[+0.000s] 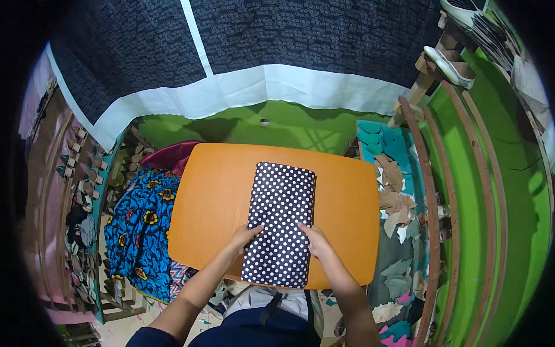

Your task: Fold a piece of polka-dot fabric on a table.

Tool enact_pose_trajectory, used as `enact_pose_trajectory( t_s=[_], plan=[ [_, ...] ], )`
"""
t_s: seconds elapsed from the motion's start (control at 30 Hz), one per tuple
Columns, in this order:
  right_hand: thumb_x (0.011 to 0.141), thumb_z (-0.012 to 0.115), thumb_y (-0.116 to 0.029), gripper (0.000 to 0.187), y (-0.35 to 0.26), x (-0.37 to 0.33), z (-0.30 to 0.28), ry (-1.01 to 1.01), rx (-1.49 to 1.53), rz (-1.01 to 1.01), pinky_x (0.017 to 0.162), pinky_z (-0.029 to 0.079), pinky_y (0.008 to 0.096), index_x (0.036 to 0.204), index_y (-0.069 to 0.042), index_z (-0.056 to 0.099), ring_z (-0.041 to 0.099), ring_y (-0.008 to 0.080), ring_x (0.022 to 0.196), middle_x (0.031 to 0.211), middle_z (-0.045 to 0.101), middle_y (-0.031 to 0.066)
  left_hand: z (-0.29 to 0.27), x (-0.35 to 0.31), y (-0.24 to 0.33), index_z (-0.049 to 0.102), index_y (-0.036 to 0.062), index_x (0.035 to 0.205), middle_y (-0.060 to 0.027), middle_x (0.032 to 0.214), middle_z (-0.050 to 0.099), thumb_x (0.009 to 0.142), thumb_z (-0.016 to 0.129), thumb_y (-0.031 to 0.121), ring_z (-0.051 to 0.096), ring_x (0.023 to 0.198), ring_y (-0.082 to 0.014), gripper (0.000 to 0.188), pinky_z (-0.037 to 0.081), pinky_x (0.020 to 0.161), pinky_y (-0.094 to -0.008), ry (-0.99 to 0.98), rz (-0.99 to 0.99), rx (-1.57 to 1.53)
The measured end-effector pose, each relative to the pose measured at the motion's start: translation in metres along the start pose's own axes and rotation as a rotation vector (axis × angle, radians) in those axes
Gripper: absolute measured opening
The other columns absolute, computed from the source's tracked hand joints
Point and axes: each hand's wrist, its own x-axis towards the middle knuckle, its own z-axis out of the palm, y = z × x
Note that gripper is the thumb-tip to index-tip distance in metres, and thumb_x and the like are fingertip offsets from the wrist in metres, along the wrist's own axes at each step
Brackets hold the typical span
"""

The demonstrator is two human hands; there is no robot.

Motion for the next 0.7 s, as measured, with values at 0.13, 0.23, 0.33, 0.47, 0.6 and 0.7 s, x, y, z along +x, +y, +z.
enact_pose_trajectory(
  t_s=[0.13, 0.23, 0.33, 0.47, 0.6, 0.7],
  plan=[
    [0.081, 0.061, -0.022, 0.041, -0.017, 0.007, -0.004, -0.029, -0.040, 0.134, 0.077, 0.050, 0.0292, 0.109, 0.005, 0.049, 0.060, 0.0187, 0.085, 0.103, 0.058, 0.0143, -0.001, 0.006, 0.019, 0.047, -0.0049, 0.109, -0.0157, 0.095, 0.060, 0.079, 0.062, 0.027, 0.062, 0.076, -0.0201, 0.047, 0.054, 0.064, -0.0327, -0.086, -0.200, -0.188],
    [0.079, 0.062, -0.021, 0.045, -0.016, 0.016, 0.003, -0.040, -0.108, 0.103, 0.075, 0.051, 0.0294, 0.111, 0.007, 0.045, 0.060, 0.0198, 0.084, 0.103, 0.057, 0.0158, 0.003, 0.015, 0.027, 0.047, -0.0047, 0.109, -0.0144, 0.092, 0.060, 0.078, 0.063, 0.026, 0.062, 0.075, -0.0204, 0.046, 0.055, 0.064, -0.0341, -0.093, -0.189, -0.226],
    [0.078, 0.060, -0.010, 0.045, -0.009, 0.014, 0.021, -0.017, -0.065, -0.129, 0.069, 0.053, 0.0297, 0.112, 0.010, 0.039, 0.061, 0.0221, 0.080, 0.098, 0.056, 0.0184, 0.003, 0.021, 0.029, 0.045, -0.0015, 0.112, -0.0119, 0.092, 0.060, 0.077, 0.065, 0.025, 0.062, 0.071, -0.0195, 0.048, 0.055, 0.062, -0.0337, -0.140, -0.170, -0.272],
    [0.077, 0.060, -0.016, 0.044, -0.014, 0.003, 0.027, -0.127, 0.118, 0.022, 0.072, 0.053, 0.0332, 0.109, 0.008, 0.044, 0.061, 0.0231, 0.081, 0.099, 0.058, 0.0177, -0.010, 0.019, 0.027, 0.044, -0.0009, 0.115, -0.0142, 0.098, 0.060, 0.077, 0.064, 0.026, 0.062, 0.081, -0.0206, 0.050, 0.054, 0.067, -0.0351, -0.204, -0.183, -0.334],
    [0.078, 0.058, -0.021, 0.039, -0.031, 0.007, 0.018, -0.147, 0.247, 0.122, 0.076, 0.050, 0.0410, 0.104, 0.007, 0.050, 0.060, 0.0269, 0.085, 0.097, 0.058, 0.0182, -0.008, 0.019, 0.030, 0.043, -0.0037, 0.115, -0.0163, 0.102, 0.059, 0.077, 0.064, 0.025, 0.062, 0.083, -0.0208, 0.052, 0.054, 0.069, -0.0349, -0.237, -0.158, -0.366],
    [0.077, 0.057, -0.018, 0.037, -0.048, 0.017, 0.018, -0.243, 0.242, 0.112, 0.076, 0.051, 0.0399, 0.103, 0.007, 0.051, 0.060, 0.0271, 0.085, 0.098, 0.058, 0.0192, -0.010, 0.022, 0.048, 0.043, -0.0064, 0.114, -0.0172, 0.101, 0.059, 0.077, 0.064, 0.024, 0.063, 0.081, -0.0207, 0.052, 0.054, 0.069, -0.0339, -0.260, -0.097, -0.368]
  ],
)
